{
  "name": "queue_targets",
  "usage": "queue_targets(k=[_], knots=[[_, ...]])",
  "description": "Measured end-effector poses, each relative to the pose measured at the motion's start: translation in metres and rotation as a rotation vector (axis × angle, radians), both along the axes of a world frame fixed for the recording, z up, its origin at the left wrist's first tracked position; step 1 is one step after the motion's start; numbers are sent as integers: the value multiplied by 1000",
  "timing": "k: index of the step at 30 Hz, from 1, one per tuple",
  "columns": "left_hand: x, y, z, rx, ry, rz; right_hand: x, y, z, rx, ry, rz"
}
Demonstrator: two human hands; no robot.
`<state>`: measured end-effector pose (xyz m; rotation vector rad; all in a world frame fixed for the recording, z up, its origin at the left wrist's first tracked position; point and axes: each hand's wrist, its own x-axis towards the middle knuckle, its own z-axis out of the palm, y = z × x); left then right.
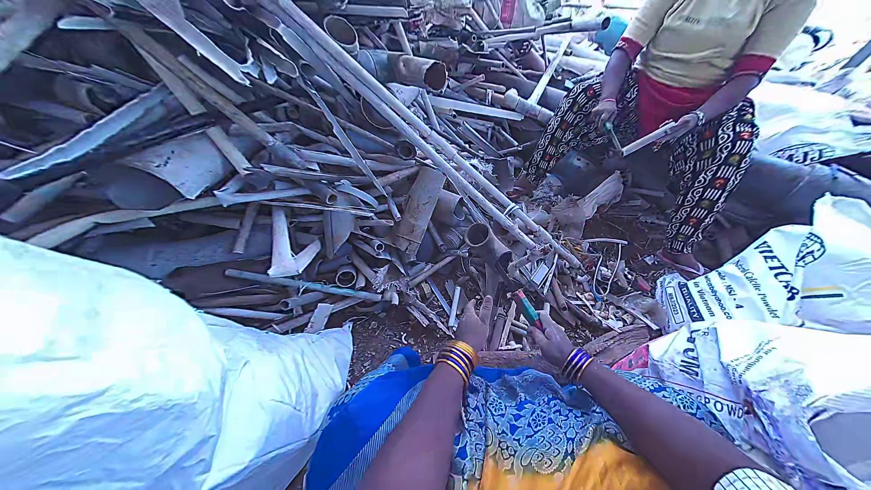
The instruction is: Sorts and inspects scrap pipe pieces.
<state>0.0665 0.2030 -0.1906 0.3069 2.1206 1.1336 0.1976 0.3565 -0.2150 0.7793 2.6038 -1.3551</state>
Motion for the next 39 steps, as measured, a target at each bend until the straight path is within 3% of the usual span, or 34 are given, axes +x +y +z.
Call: queue_targets(k=[2, 5, 7, 10, 13, 15, 19, 21, 23, 25, 29, 34, 37, 39], knots=[[-10, -7, 1, 324, 22, 239, 18, 2, 19, -160, 95, 21], [-19, -21, 6, 571, 18, 332, 46, 8, 20, -500, 224, 49], [-19, -25, 9, 632, -82, 352, 60, 9, 20, -716, 251, 84], [-23, -31, 9, 680, -262, 393, 68, 13, 21, -855, 254, 163], [-26, -38, 11, 758, -229, 330, 64, 26, 17, -898, 234, 187], [-30, -39, 13, 674, -47, 288, 62, 36, 20, -814, 156, 148], [-45, -37, 12, -54, 584, 237, 50, 60, 30, -435, -167, 24], [-46, -33, 3, -261, 816, 198, 40, 57, 30, -246, -222, -117], [-43, -26, -1, -292, 939, 163, 26, 39, 26, -237, -87, -319], [-39, -18, -4, -247, 999, 103, 16, 16, 19, -371, 99, -388], [-38, -10, -15, -159, 1097, 14, 12, 6, 20, -684, -18, -100], [-41, -10, -15, -183, 1079, -4, 12, 0, 21, -376, 102, -187], [-40, -11, -17, -245, 1098, -42, 13, -4, 32, -334, 88, -140], [-40, -12, -16, -287, 1087, -52, 17, -9, 35, -268, 243, -197]])
